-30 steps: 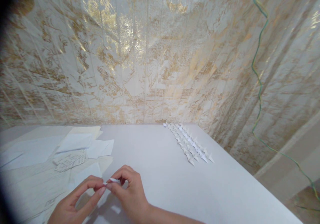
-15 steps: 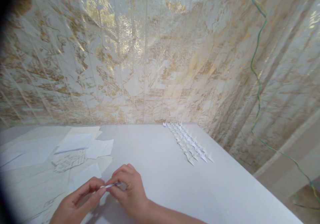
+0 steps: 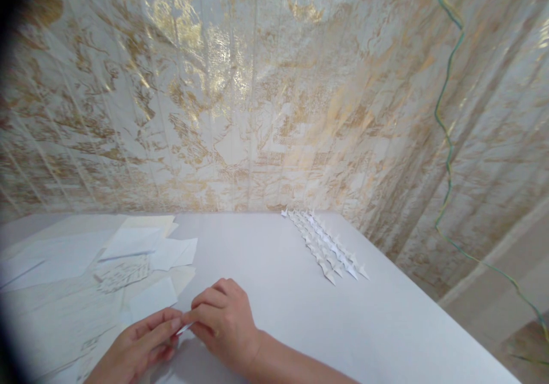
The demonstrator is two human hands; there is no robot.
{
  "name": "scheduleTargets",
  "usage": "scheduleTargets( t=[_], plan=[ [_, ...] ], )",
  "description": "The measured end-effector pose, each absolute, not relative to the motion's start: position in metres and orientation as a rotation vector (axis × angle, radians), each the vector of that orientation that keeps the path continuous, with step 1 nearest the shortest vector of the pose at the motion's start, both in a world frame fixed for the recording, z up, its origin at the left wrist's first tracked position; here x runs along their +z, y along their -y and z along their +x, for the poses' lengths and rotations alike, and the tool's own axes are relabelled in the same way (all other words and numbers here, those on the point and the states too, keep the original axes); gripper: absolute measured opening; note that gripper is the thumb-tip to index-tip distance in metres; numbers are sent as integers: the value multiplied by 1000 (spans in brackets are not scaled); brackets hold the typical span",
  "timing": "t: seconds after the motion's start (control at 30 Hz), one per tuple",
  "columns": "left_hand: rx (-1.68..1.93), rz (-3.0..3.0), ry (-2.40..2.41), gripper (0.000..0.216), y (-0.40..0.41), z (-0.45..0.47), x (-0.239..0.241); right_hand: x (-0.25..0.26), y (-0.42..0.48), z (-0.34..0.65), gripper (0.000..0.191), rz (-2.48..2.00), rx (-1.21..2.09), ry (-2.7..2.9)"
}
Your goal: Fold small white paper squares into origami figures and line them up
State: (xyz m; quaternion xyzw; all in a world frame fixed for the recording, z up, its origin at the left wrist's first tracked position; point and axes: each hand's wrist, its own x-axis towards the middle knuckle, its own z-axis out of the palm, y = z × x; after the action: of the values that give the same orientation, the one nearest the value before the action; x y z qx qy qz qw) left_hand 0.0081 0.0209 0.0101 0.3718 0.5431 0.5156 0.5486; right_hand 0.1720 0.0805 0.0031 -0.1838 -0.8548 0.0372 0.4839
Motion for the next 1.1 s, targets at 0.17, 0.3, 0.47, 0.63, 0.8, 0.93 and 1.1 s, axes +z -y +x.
scheduleTargets(
  t=[0.17, 0.3, 0.47, 0.63, 0.8, 0.93, 1.1],
  plan=[
    [1145, 791, -1195, 37, -18, 6, 18, 6, -79, 173, 25, -453, 251, 2108],
    [1120, 777, -1116, 39, -21, 4, 19, 14, -74, 173, 27, -507, 536, 2000],
    [1147, 893, -1095, 43, -24, 3, 20, 17, -70, 170, 26, -585, 794, 1816],
    [1239, 1220, -1269, 32, -20, 2, 26, 12, -69, 164, 29, -668, 1031, 1643],
    [1285, 1272, -1375, 30, -19, 3, 20, 8, -66, 160, 35, -746, 1227, 1512],
    [1280, 1173, -1336, 35, -23, 1, 12, 7, -64, 159, 36, -796, 1301, 1475],
    [1131, 1052, -1217, 47, -26, -3, 12, 7, -67, 160, 37, -760, 1177, 1538]
  ],
)
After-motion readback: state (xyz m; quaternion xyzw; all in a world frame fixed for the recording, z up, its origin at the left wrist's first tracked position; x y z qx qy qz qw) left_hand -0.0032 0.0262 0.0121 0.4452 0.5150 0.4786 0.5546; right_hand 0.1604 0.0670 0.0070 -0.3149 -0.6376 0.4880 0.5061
